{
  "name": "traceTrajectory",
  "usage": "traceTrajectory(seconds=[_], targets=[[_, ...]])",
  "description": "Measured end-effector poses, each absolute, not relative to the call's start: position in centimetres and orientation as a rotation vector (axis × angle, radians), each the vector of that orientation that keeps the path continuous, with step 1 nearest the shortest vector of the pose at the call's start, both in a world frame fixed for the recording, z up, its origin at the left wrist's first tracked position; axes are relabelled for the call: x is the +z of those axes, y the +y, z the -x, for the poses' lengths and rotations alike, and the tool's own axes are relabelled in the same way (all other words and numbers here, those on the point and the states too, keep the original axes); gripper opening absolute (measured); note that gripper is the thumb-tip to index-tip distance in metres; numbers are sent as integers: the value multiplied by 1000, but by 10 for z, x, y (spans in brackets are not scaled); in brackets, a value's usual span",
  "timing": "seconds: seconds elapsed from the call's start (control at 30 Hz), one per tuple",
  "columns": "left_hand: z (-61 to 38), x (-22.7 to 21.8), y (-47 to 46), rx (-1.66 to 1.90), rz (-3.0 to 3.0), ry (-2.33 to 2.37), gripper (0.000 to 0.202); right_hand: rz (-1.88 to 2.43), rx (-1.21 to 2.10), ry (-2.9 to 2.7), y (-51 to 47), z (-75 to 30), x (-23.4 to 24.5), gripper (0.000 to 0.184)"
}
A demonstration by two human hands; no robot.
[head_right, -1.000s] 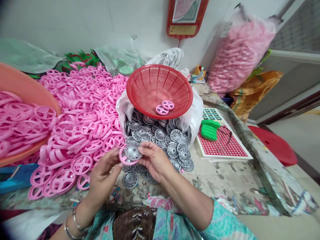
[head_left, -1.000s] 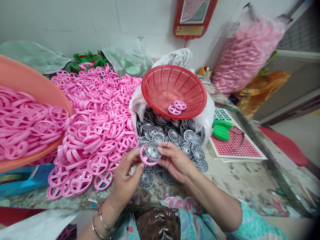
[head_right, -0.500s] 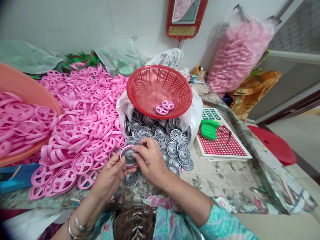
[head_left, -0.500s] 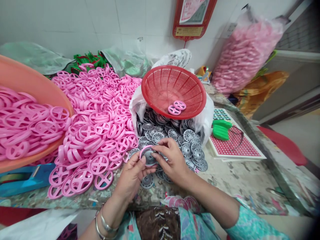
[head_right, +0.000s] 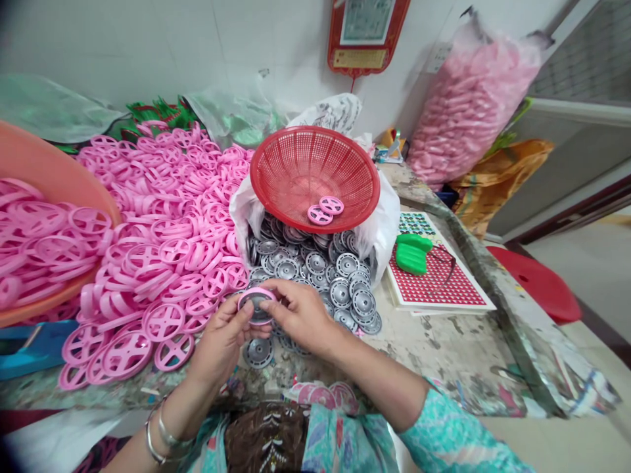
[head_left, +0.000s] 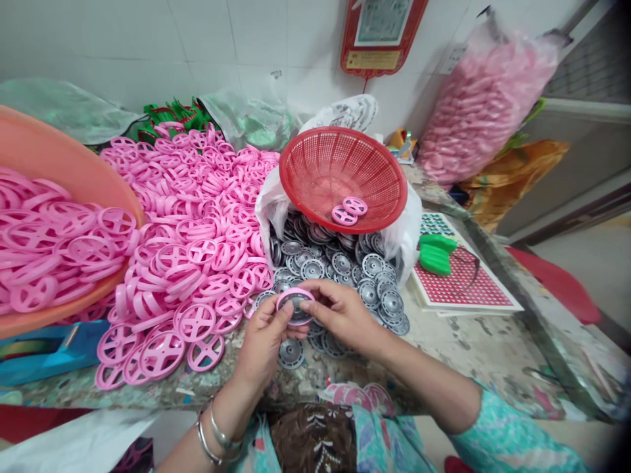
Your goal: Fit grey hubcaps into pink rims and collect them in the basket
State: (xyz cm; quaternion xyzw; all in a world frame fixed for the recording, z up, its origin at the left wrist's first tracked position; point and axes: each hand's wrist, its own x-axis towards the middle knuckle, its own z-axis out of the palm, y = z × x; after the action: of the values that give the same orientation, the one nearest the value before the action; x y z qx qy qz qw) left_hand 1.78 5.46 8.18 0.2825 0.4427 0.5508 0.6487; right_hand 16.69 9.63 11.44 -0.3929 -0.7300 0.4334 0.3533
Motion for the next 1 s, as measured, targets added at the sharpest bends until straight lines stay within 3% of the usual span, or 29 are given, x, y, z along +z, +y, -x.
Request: traceTrajectory(seconds=[0.13, 0.33, 0.43, 0.53, 0.63, 0.83, 0.93, 1.0], targets=[[-11, 77, 51, 1157, -766, 1133, 55, 1080, 832, -1622, 146, -190, 138, 24], [36, 57, 56, 1179, -1598, 1730, 25, 1128, 236, -1534, 197, -225, 161, 51], [53, 56, 68, 892, -2071, 2176, 26, 1058, 45, -1812, 178, -213, 146, 40], [56, 58, 81, 471, -2244, 2432, 28, 1060, 139, -2237, 157, -194, 117, 29], [53, 56, 90, 293, -2284, 2506, 27, 1299, 109, -2473, 150, -181, 92, 33], [63, 44, 89, 599, -2319, 2293, 23, 1432, -72, -2611, 153, -175, 79, 52], [61, 44, 81, 1045, -2083, 2064, 18, 1404, -65, -2574, 155, -178, 77, 52], [54, 48, 76, 1295, -1691, 1846, 14, 1353, 3, -2529, 154, -181, 75, 42]])
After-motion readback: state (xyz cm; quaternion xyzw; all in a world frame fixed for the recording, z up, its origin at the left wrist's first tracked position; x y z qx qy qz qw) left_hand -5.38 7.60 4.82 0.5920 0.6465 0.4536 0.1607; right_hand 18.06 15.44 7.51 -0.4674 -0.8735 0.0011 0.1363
